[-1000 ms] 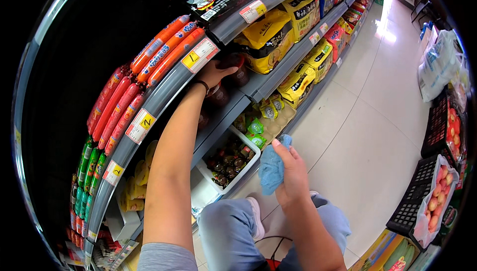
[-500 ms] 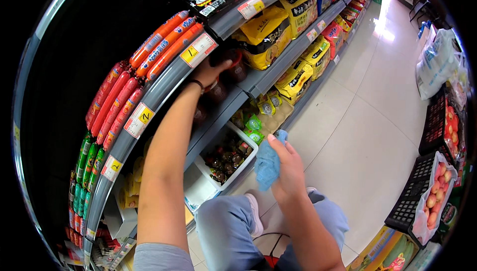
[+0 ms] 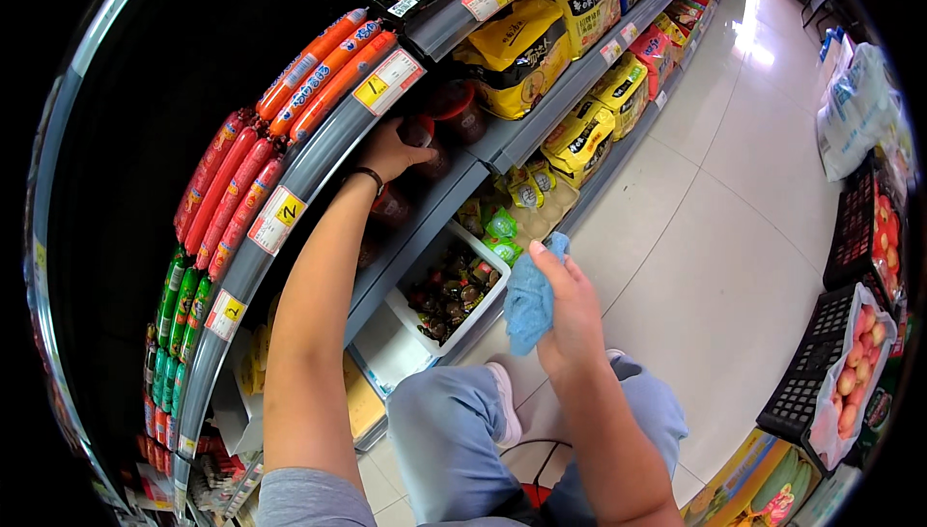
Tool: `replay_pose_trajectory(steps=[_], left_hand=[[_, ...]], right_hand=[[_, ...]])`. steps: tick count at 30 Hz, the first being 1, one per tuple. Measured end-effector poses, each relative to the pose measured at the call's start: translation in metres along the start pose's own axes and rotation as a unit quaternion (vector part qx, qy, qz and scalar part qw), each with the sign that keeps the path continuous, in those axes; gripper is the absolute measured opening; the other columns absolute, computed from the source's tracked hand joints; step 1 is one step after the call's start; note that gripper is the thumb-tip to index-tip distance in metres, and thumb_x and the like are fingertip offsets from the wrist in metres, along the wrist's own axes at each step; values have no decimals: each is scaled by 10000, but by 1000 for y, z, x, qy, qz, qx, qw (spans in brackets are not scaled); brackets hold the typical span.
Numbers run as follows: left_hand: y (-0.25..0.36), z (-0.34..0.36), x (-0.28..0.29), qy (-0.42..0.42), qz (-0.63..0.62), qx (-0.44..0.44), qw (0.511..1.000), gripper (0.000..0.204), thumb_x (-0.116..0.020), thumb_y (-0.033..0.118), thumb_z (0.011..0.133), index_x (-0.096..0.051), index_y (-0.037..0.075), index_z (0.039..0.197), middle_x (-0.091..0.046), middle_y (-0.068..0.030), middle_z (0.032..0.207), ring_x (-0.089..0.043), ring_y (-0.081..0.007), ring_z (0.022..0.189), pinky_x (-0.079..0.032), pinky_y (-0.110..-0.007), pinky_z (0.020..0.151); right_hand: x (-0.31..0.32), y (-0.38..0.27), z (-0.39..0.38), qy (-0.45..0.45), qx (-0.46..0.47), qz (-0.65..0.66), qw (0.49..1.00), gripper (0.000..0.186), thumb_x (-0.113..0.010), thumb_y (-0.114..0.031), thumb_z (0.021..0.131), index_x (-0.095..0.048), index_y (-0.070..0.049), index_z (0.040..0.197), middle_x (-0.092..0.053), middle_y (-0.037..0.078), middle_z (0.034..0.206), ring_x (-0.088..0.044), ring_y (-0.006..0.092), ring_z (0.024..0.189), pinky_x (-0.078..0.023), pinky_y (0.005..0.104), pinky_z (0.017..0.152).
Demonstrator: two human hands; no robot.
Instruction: The person wipes the packaging of various food items on a refrigerated shelf using a blue cloth. They handle multiple items one at a time, including red-lidded tubs and green and yellow snack packets, wiping each before placing it back on the shelf.
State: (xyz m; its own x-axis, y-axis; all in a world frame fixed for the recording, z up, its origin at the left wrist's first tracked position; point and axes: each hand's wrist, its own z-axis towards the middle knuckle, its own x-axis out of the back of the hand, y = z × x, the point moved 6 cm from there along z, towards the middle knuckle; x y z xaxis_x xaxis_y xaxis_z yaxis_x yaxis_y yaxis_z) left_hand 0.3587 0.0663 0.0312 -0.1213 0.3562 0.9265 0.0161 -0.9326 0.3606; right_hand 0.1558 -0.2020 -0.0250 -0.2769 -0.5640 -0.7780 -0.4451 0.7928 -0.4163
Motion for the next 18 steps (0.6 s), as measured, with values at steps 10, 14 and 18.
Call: replay_pose_trajectory(steps=[10, 14, 18], left_hand=[[17, -34, 32, -69, 33, -29, 997, 1183, -750, 648, 648, -259, -78, 1443, -328, -275, 1466, -327, -325, 1381, -245, -367, 1144], [-32, -64, 38, -146, 80, 49, 985, 1134, -829, 517, 623, -286, -34, 1452, -361, -269, 1448, -364, -327, 1360, -296, -362, 1120], [-21, -70, 35, -82, 66, 54, 993, 1101, -869, 380, 585, -312, -55, 1429, -445, -238, 1396, -431, -307, 1312, -337, -347, 1093]], right_hand=[[3, -8, 0, 4, 11, 14, 1000, 179, -682, -240, 867, -562, -114, 911, -543, -11, 746, -524, 104, 603, -413, 270, 512], [1, -13, -4, 0, 7, 15, 1000, 187, -668, -251, 879, -556, -115, 940, -568, 0, 808, -556, 119, 679, -452, 281, 601], [7, -15, -4, -11, 13, 16, 1000, 190, -663, -253, 886, -557, -114, 962, -579, 7, 839, -569, 129, 710, -470, 290, 644]])
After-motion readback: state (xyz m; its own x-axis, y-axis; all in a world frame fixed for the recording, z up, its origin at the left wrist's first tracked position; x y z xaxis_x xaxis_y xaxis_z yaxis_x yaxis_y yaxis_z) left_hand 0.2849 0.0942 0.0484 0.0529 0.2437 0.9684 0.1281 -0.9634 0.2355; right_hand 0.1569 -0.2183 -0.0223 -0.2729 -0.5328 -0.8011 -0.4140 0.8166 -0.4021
